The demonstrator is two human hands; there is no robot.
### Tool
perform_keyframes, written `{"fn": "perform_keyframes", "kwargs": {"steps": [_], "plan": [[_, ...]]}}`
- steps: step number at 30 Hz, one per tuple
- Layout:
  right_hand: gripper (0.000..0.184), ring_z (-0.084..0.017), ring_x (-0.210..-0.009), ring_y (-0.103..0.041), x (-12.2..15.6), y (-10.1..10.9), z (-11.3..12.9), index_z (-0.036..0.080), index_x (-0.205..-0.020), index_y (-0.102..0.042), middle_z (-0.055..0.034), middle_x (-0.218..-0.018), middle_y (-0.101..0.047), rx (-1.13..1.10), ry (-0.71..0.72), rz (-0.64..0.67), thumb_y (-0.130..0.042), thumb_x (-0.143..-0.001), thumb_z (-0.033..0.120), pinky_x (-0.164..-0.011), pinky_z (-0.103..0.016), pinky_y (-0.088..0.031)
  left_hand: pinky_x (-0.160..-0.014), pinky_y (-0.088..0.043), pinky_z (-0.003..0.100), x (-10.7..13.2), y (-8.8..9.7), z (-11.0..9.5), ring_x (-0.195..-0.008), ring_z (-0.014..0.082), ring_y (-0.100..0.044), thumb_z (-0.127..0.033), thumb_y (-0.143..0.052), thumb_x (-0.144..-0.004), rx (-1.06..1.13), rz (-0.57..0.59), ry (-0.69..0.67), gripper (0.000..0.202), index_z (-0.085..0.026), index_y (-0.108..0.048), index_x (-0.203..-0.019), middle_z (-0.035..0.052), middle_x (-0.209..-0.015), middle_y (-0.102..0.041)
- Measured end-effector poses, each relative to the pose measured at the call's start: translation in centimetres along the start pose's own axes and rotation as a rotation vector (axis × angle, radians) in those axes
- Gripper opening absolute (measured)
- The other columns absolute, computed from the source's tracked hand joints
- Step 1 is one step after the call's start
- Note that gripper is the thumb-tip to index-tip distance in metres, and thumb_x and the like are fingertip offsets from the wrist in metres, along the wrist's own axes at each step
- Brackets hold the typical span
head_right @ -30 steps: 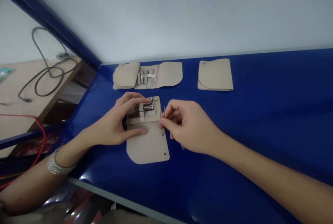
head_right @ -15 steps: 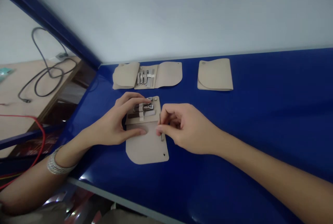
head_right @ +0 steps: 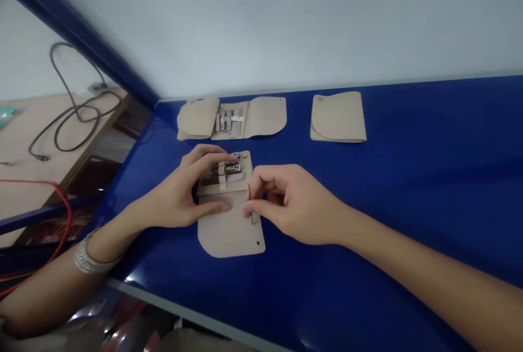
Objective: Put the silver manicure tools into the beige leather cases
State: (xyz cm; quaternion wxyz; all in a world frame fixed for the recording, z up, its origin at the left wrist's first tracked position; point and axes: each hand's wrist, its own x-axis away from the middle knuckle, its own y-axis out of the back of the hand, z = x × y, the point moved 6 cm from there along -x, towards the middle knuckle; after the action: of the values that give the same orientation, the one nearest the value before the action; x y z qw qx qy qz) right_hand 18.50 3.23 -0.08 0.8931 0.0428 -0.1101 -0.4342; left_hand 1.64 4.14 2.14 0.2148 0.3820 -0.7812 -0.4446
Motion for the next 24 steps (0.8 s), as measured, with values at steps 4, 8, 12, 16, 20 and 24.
{"fn": "perform_keyframes", "kwargs": {"steps": [4,8,12,16,20,24], "plan": [[0.018,-0.010,-0.047,-0.054,-0.1,0.6,0.1,0.019,-0.074,-0.056,-0.0006,-0.066,-0.066,0.079,0.004,-0.106,-0.069,-0.082,0.029,-0.044,-0.024,-0.042,-0.109,-0.035,0.052,0.0,0.0,0.0,-0.125,0.0321,-0.043,-0.047,-0.072,-0.078,-0.003,-0.002,-0.002,0.069,-0.023,-0.044,-0.137,0.0139,-0.134,-0.043],[0.019,-0.007,-0.040,-0.048,0.1,1.5,0.1,0.020,-0.077,-0.054,-0.0034,-0.080,-0.071,0.031,0.022,-0.296,-0.065,-0.086,0.033,-0.040,-0.024,-0.042,-0.109,-0.034,0.052,0.0,-0.1,0.1,-0.126,0.0322,-0.042,-0.046,-0.071,-0.079,-0.007,0.001,0.004,0.070,-0.023,-0.043,-0.138,0.0140,-0.134,-0.043],[0.022,-0.007,-0.044,-0.048,0.0,0.8,0.1,0.020,-0.075,-0.061,-0.0063,-0.096,-0.072,0.014,0.069,-0.226,-0.069,-0.082,0.039,-0.043,-0.026,-0.043,-0.110,-0.033,0.052,0.0,-0.1,0.0,-0.127,0.0326,-0.042,-0.046,-0.072,-0.078,-0.007,-0.008,-0.008,0.069,-0.023,-0.044,-0.137,0.0142,-0.134,-0.043],[0.021,-0.009,-0.045,-0.046,0.1,0.6,-0.3,0.020,-0.075,-0.067,-0.0040,-0.077,-0.070,0.093,0.058,-0.222,-0.069,-0.081,0.041,-0.043,-0.027,-0.037,-0.110,-0.033,0.051,0.0,-0.1,0.0,-0.127,0.0321,-0.042,-0.046,-0.072,-0.078,-0.013,-0.006,-0.014,0.070,-0.022,-0.043,-0.137,0.0141,-0.134,-0.043],[0.017,-0.012,-0.044,-0.050,0.1,0.8,-0.4,0.020,-0.075,-0.067,-0.0009,-0.057,-0.063,0.151,0.023,-0.295,-0.071,-0.079,0.036,-0.042,-0.028,-0.036,-0.110,-0.033,0.051,0.0,-0.1,0.1,-0.128,0.0323,-0.041,-0.047,-0.072,-0.078,-0.015,-0.005,-0.007,0.070,-0.024,-0.042,-0.137,0.0138,-0.135,-0.042],[0.018,-0.013,-0.039,-0.051,0.3,1.5,-0.2,0.019,-0.069,-0.063,-0.0001,-0.051,-0.060,0.146,-0.005,-0.471,-0.072,-0.077,0.032,-0.039,-0.028,-0.039,-0.109,-0.033,0.052,0.1,-0.2,0.2,-0.128,0.0327,-0.041,-0.046,-0.071,-0.079,-0.017,0.002,0.002,0.069,-0.025,-0.042,-0.138,0.0134,-0.135,-0.043]]}}
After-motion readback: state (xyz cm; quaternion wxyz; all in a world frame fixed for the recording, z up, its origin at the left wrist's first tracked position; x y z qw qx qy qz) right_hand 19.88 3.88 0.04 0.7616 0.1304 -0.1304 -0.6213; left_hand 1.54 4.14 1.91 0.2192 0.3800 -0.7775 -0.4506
